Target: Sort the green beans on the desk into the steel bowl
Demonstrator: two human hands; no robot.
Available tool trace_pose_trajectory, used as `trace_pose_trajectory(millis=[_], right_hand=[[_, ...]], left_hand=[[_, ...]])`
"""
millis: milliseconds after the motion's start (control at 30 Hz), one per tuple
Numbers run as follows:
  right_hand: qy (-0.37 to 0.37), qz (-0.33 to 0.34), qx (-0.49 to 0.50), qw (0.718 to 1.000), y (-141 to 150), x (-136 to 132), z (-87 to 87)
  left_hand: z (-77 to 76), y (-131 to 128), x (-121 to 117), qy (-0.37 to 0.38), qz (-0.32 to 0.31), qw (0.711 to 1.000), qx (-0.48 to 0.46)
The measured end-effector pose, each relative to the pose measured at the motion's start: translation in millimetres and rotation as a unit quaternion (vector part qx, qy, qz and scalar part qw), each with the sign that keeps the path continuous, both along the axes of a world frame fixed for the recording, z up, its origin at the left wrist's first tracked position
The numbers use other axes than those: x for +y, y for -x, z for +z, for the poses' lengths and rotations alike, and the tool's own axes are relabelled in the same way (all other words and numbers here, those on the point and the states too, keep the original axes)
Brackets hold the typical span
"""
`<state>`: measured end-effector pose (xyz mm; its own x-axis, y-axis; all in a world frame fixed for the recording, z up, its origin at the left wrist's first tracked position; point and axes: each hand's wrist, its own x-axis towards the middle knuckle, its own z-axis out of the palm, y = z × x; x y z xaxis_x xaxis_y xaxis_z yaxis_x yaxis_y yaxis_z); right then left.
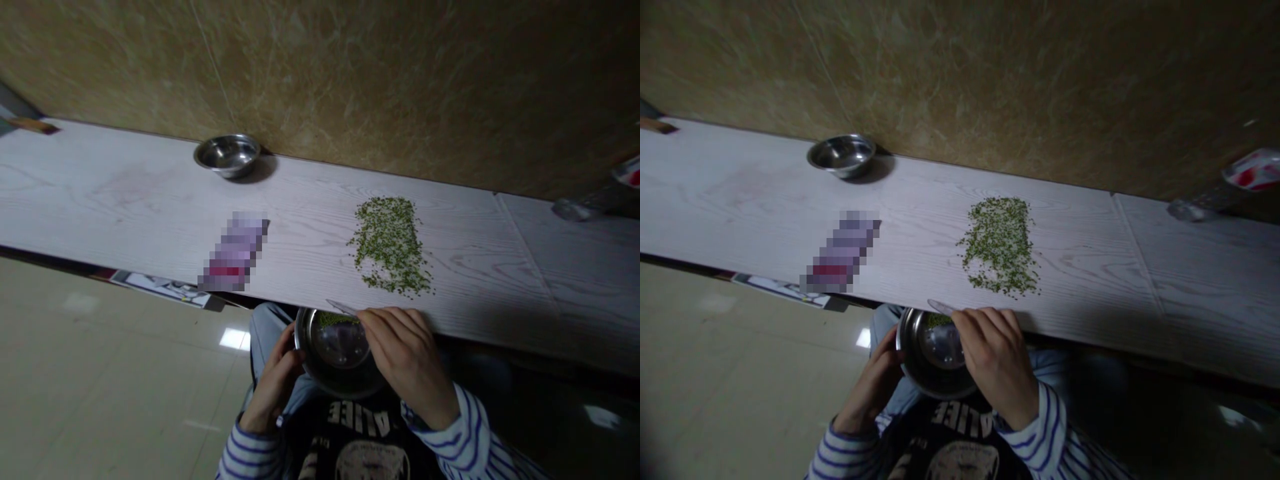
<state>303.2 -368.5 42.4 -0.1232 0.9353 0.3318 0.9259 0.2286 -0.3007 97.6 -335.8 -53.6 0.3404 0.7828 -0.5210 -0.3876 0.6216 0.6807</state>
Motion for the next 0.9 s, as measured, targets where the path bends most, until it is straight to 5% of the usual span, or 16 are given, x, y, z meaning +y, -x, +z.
trace_pose_trajectory(millis=[267,500,900], right_hand=[[-0.020,0.023,0.022,0.999,-1,-13,3.8],[-0.098,-0.027,0.028,0.994,-32,-24,2.6],[-0.159,-0.064,0.046,0.984,-85,-53,-7.1]], left_hand=[[4.4,3,-7,-0.005,0.015,1.000,0.023],[-1.2,13,-24,0.002,0.037,0.995,0.087],[15.1,-35,-57,0.009,0.081,0.991,0.103]])
